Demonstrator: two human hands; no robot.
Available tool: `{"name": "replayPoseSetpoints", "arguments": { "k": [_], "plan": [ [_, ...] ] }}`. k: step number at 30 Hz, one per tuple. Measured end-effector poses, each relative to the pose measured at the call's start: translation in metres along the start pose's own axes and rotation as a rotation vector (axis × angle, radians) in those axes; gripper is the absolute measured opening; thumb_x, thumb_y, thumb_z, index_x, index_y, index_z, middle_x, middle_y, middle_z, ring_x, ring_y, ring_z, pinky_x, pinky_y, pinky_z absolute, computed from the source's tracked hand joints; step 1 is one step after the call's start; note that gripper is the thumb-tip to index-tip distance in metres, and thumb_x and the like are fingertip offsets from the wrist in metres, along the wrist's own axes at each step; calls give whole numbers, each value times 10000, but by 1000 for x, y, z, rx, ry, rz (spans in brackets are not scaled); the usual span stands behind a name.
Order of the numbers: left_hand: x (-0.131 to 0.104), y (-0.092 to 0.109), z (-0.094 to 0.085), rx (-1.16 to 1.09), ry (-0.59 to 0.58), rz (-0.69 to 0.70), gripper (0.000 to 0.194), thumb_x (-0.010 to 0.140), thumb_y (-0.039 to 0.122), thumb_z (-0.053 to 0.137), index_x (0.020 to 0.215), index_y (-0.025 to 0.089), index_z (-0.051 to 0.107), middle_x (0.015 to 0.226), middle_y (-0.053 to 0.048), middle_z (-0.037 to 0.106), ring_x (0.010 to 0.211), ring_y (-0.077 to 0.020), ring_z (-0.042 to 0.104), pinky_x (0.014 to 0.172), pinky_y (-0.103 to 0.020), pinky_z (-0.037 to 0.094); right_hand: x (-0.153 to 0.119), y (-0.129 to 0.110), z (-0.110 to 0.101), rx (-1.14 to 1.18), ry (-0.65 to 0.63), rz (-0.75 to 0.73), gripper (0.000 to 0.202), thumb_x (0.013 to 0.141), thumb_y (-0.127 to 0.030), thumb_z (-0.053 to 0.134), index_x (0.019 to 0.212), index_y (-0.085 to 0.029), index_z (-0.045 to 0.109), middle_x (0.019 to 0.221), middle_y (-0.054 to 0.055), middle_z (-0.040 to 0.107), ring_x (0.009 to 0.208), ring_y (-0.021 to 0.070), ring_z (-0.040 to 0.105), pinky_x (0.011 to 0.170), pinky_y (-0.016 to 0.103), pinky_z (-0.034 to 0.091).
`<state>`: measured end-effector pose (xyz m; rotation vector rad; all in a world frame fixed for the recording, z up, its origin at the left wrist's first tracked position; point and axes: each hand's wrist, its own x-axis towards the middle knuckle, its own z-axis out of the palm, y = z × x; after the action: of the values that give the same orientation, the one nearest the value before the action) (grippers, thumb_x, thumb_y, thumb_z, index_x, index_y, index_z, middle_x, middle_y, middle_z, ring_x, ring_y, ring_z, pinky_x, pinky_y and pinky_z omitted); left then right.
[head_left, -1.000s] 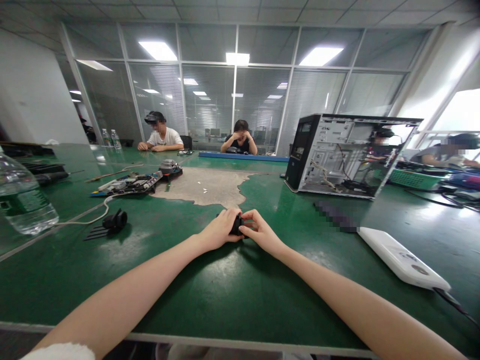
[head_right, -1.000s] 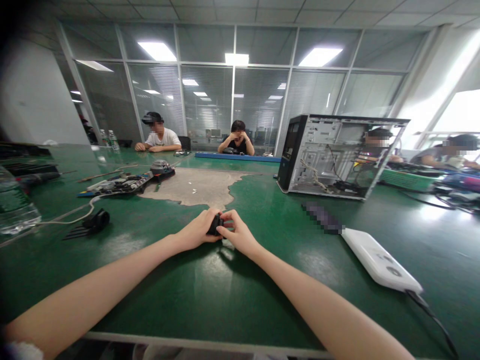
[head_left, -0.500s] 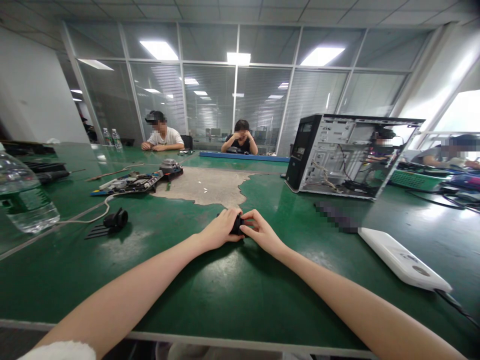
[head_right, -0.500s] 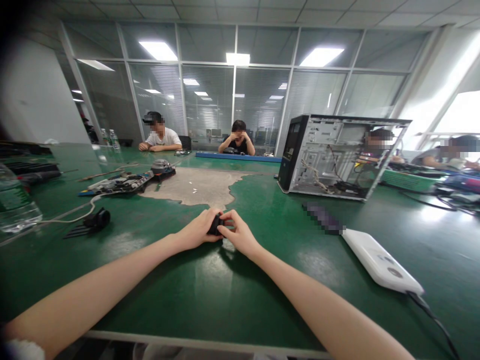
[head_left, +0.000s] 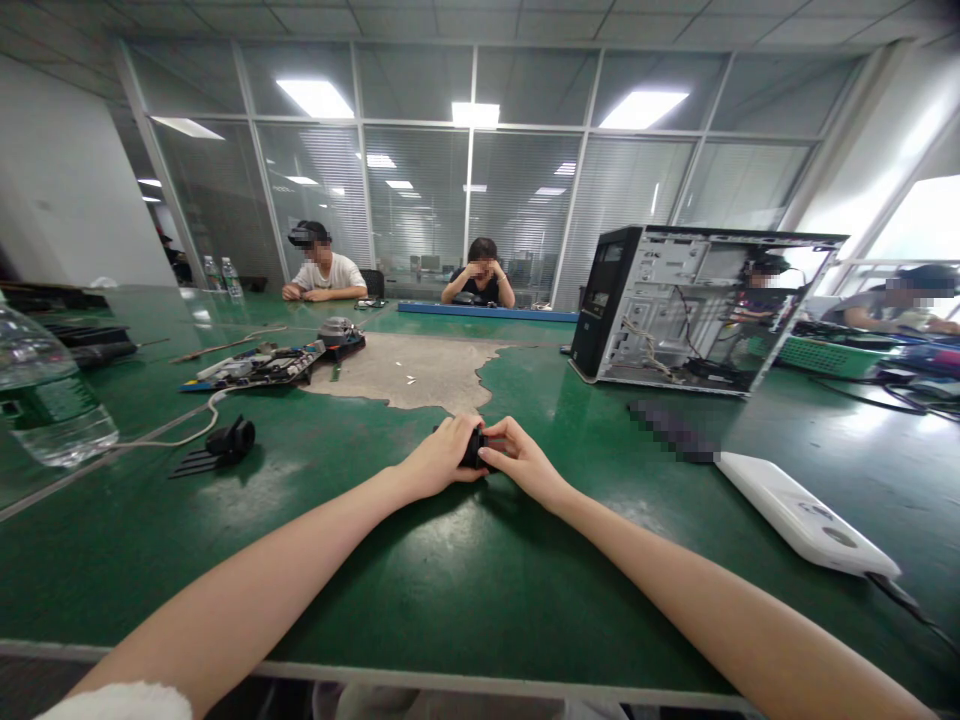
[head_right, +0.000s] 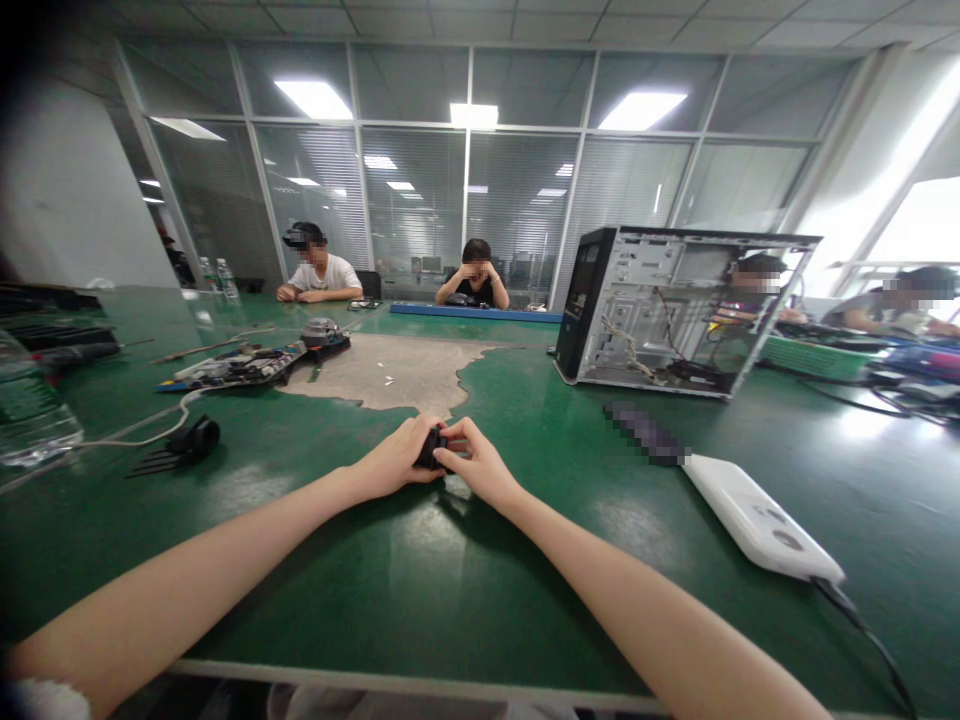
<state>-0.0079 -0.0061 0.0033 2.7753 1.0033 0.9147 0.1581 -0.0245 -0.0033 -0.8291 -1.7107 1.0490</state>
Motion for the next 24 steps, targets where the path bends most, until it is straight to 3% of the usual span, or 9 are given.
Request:
{"name": "replayPoseSetpoints", "arguments": {
  "k": [7, 15, 18, 24],
  "plan": [
    [-1, -2, 1, -18, 2, 14, 549, 664, 324, 629, 1110, 179, 343, 1066, -91, 455, 961, -237, 448, 812, -385, 392, 1, 5, -6, -87, 204, 31, 269, 681, -317, 594, 877, -196, 455, 843, 7, 535, 789, 136, 546, 764, 328, 438],
    [1, 0, 2, -17, -14, -7, 518, 675, 344, 616, 1093, 185, 355, 1057, -91, 455, 963, -240, 455, 801, -394, 407, 10, 0, -2, 89, 38, 198, 332, 590, -343, 670, 817, -178, 492, 842, 3, 552, 648, 106, 564, 619, 286, 478],
    [2, -1, 4, -26, -12, -10, 550, 669, 346, 622, 1115, 193, 340, 1068, -88, 450, 983, -241, 449, 811, -398, 404, 13, 2, -5, 20, 63, 170, 318, 575, -322, 684, 802, -166, 525, 753, -5, 571, 688, 119, 564, 658, 283, 473],
    [2, -2, 6, -27, 11, -23, 533, 672, 343, 616, 1109, 200, 347, 1057, -79, 454, 970, -234, 455, 810, -399, 403, 5, 6, 0, -75, 109, 61, 273, 635, -325, 635, 845, -184, 531, 775, 3, 587, 737, 143, 576, 680, 288, 475]
  ]
}}
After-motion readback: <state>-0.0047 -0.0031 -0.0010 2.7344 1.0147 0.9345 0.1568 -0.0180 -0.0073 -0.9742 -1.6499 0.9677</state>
